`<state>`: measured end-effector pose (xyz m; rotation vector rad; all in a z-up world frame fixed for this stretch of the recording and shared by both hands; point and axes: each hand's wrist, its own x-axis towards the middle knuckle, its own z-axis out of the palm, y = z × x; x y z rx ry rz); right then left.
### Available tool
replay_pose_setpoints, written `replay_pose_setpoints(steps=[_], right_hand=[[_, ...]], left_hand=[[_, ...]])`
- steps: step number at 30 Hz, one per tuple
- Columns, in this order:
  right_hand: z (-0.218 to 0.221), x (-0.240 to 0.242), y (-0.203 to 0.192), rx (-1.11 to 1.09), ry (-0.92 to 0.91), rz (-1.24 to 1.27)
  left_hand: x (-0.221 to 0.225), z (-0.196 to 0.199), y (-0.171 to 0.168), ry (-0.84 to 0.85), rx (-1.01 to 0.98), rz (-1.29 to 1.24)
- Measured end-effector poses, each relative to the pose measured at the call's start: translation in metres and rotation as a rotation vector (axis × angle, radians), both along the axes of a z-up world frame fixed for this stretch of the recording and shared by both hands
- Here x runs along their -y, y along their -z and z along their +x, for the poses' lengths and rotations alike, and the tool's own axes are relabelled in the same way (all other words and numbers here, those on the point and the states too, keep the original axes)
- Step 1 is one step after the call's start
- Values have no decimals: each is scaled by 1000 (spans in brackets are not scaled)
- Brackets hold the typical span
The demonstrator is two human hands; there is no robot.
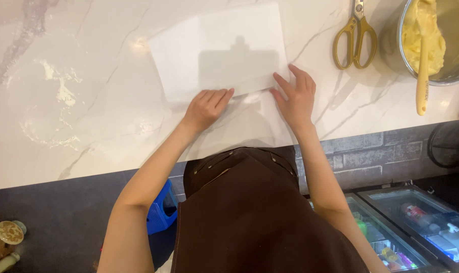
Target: The person stirs a thick yellow batter in a metal bowl with a spatula, then pulls a roll of parchment paper across the counter and cuts a sheet from it using scissors. They fold the cut sheet in half, press it flat with their palms, and smooth it out on the counter.
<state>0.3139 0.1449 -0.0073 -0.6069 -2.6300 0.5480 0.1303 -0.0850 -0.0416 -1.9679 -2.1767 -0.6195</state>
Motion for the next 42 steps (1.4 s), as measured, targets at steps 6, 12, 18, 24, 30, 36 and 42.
replay_pose_setpoints(steps=[6, 12, 18, 24, 30, 36, 42], right_hand=[[-28, -1, 3, -31, -188, 163], [-53, 7, 13, -105, -428, 321], [-56, 3, -53, -242, -405, 202], [-45, -22, -106, -235, -385, 176], [-24, -49, -127, -195, -351, 175], [-6, -40, -117, -228, -339, 319], [48, -53, -54, -165, -304, 548]], left_hand=[[-16, -6, -32, -41, 28, 98], [-18, -12, -14, -46, -110, 124], [-22, -16, -88, -101, -68, 246], [-14, -40, -135, -123, -96, 240], [11, -60, -153, -188, -177, 263], [38, -50, -147, -220, -221, 292], [81, -24, -100, -144, -269, 171]])
